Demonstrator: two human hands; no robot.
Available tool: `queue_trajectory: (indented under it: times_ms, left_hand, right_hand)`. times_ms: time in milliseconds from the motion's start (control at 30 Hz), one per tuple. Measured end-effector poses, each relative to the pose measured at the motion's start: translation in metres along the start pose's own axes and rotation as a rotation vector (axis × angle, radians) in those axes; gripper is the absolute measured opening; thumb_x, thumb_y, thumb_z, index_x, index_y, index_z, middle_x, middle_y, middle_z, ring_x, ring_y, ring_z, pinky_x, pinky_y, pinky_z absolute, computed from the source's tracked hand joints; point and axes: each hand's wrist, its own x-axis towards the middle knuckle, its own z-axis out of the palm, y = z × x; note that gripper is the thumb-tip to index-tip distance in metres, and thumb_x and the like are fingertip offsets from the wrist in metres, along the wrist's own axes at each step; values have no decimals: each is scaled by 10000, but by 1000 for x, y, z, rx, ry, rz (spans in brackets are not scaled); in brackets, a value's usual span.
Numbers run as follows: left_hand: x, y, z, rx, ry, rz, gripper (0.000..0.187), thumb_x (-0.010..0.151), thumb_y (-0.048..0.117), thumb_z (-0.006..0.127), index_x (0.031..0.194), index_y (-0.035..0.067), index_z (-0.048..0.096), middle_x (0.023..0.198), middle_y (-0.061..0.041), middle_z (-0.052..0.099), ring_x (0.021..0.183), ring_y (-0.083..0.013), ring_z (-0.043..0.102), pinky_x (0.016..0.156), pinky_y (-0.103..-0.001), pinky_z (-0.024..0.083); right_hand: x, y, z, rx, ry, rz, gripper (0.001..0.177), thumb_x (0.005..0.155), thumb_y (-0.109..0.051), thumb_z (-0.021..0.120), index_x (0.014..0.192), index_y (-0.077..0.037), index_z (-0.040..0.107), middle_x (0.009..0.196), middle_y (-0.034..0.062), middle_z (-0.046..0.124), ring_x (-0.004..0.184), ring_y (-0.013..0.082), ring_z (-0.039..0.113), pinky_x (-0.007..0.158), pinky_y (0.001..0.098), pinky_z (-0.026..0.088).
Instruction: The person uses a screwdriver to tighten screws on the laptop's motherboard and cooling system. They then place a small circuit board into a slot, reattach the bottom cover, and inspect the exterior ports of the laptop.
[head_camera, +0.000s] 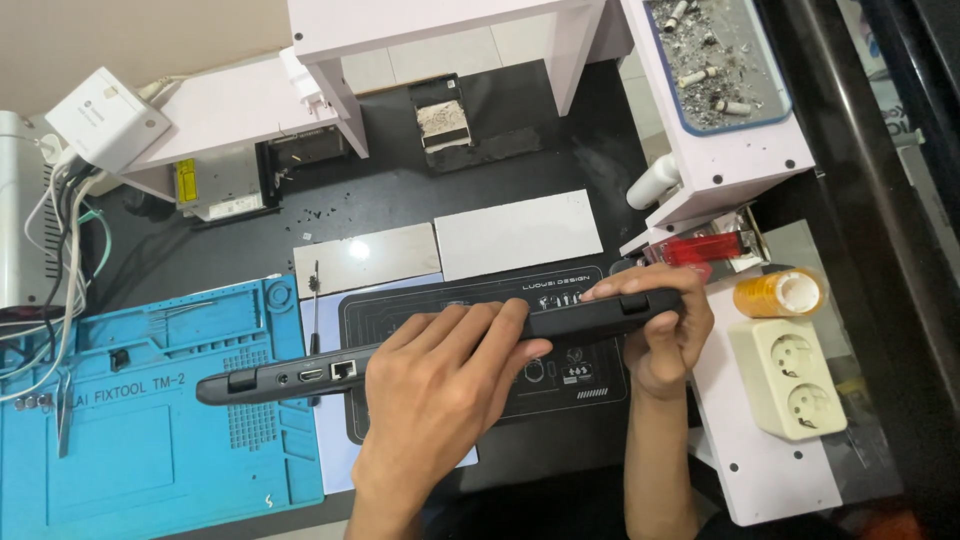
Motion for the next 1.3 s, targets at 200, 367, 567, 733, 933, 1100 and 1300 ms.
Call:
queue_trajectory:
  times_ms: [200, 367, 567, 733, 933, 1100, 1300]
  left_hand:
    - [-1, 1, 1, 10, 18, 10, 310, 944, 329, 752, 1071, 51, 703, 844, -4, 678, 737, -155, 662, 633, -303, 473]
    - [-1, 3, -1, 22, 19, 11, 309, 939, 332, 752, 1072, 58, 703, 845, 2, 677, 736, -151, 661, 628, -301, 468]
    - [-2, 6, -2, 22, 40, 17, 315, 942, 329, 755, 1086, 55, 695, 857, 2, 675, 748, -156, 661, 641, -305, 477]
    - [-4, 6, -2, 11, 30, 11, 318, 934, 325, 763, 1086, 53, 700, 855, -2, 678, 736, -160, 658, 636, -311, 482]
    - [-5, 6, -1, 11, 42, 8, 319, 931, 329, 764, 1084, 56, 704, 859, -2, 683, 741, -161, 662, 640, -311, 488]
    - [-6, 6, 0, 16, 43, 5, 319, 939, 330, 760, 1090, 54, 704, 873, -3, 697, 752, -158, 673, 643, -304, 493]
    - [-7, 4, 1, 18, 46, 17, 303, 947, 321, 751, 1091, 60, 696, 899, -5, 698, 789, -164, 685, 672, -306, 504]
  right_hand:
    - [0, 3, -4, 41, -14, -11, 422, 1097, -399, 600, 1122, 20, 558, 931, 198, 665, 827, 281, 712, 786, 405, 638]
    - [2, -9, 4, 85, 72, 55, 284, 1029, -230, 544, 1048, 52, 577, 933, 219, 667, 799, 306, 710, 773, 434, 642]
    - [-1, -13, 11, 7, 244, 87, 302, 1037, -179, 475, 916, 81, 571, 788, 254, 651, 674, 319, 691, 684, 422, 616]
    - [5, -17, 19, 118, 196, 10, 374, 1000, -251, 421, 984, 80, 596, 837, 261, 660, 714, 319, 702, 703, 396, 626]
    - [1, -11, 10, 47, 126, -18, 303, 930, -207, 506, 1011, 79, 570, 851, 260, 643, 722, 321, 687, 709, 424, 639]
    - [-1, -11, 8, -14, 66, -10, 363, 1083, -334, 578, 1049, 26, 554, 891, 229, 673, 760, 299, 718, 738, 375, 629]
    - [-5, -4, 0, -21, 30, -9, 489, 1055, -473, 651, 1094, 2, 543, 963, 187, 655, 818, 280, 711, 761, 380, 626]
